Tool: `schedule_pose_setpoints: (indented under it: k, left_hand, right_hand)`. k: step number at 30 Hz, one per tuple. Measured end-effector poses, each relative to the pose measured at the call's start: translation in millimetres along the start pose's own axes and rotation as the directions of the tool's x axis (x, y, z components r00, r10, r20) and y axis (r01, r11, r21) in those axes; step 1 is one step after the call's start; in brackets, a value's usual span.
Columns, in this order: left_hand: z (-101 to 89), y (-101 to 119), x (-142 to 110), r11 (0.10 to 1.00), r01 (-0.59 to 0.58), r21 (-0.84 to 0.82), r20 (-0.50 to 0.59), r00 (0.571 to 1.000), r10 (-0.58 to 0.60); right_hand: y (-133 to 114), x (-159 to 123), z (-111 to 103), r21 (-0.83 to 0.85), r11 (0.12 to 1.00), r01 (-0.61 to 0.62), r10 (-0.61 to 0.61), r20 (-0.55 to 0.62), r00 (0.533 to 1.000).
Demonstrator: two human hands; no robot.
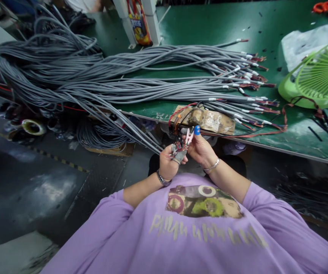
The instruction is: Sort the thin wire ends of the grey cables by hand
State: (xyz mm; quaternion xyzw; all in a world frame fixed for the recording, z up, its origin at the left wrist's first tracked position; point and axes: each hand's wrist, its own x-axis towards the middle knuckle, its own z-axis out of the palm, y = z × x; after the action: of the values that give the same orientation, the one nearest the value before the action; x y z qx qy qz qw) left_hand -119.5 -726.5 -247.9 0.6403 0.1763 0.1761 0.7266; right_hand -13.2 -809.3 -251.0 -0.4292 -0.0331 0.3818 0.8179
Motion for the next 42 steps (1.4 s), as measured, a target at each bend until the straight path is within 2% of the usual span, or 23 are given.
schedule_pose_setpoints:
  k: [4,9,16,21,26,30,34,37,39,42]
  left_hand:
    - [-1.4,-3,-1,1.0,0.007,-0.004,0.009,1.0,-0.007]
    - [-5.5,-2,-4,0.992,0.031,-0.119,0.022,0.999,-0.028]
    - [-20.5,-3,3,0.921,0.233,-0.313,0.006,0.97,-0.244]
    - [-24.1,-7,2,0.915,0.252,-0.316,-0.017,0.962,-0.271]
    - [-23.6,-9,1,0.917,0.265,-0.299,0.025,0.962,-0.27]
    - [-22.9,-14,4,0.922,0.269,-0.279,0.103,0.963,-0.25]
    - [-21.6,-17,6,0.93,0.279,-0.238,0.163,0.956,-0.245]
    - [-21.8,-17,5,0.948,0.284,-0.143,0.206,0.945,-0.252]
    - [-22.1,-16,3,0.956,0.287,-0.062,0.242,0.934,-0.264]
    - [-22.2,-17,0,0.966,0.255,0.047,0.347,0.902,-0.255]
  right_hand:
    - [3,0,-1,0.139,0.989,-0.043,0.054,-0.077,0.996]
    - [8,-5,-7,0.122,0.988,-0.094,0.094,0.004,0.996]
    - [10,-14,-18,0.175,0.969,-0.176,0.176,0.016,0.984]
    - [11,-19,-23,0.194,0.957,-0.216,0.217,0.016,0.976]
    - [9,-22,-25,0.176,0.962,-0.209,0.212,0.002,0.977]
    - [6,-24,-31,0.102,0.979,-0.175,0.179,-0.028,0.983]
    - [2,-26,-43,-0.051,0.997,-0.065,0.06,-0.087,0.994]
    - [0,-33,-46,-0.178,0.984,0.005,-0.026,-0.116,0.993]
    - [0,-39,-45,-0.288,0.957,0.045,-0.07,-0.078,0.994]
    - [0,-49,-37,-0.43,0.898,0.092,-0.063,0.082,0.995]
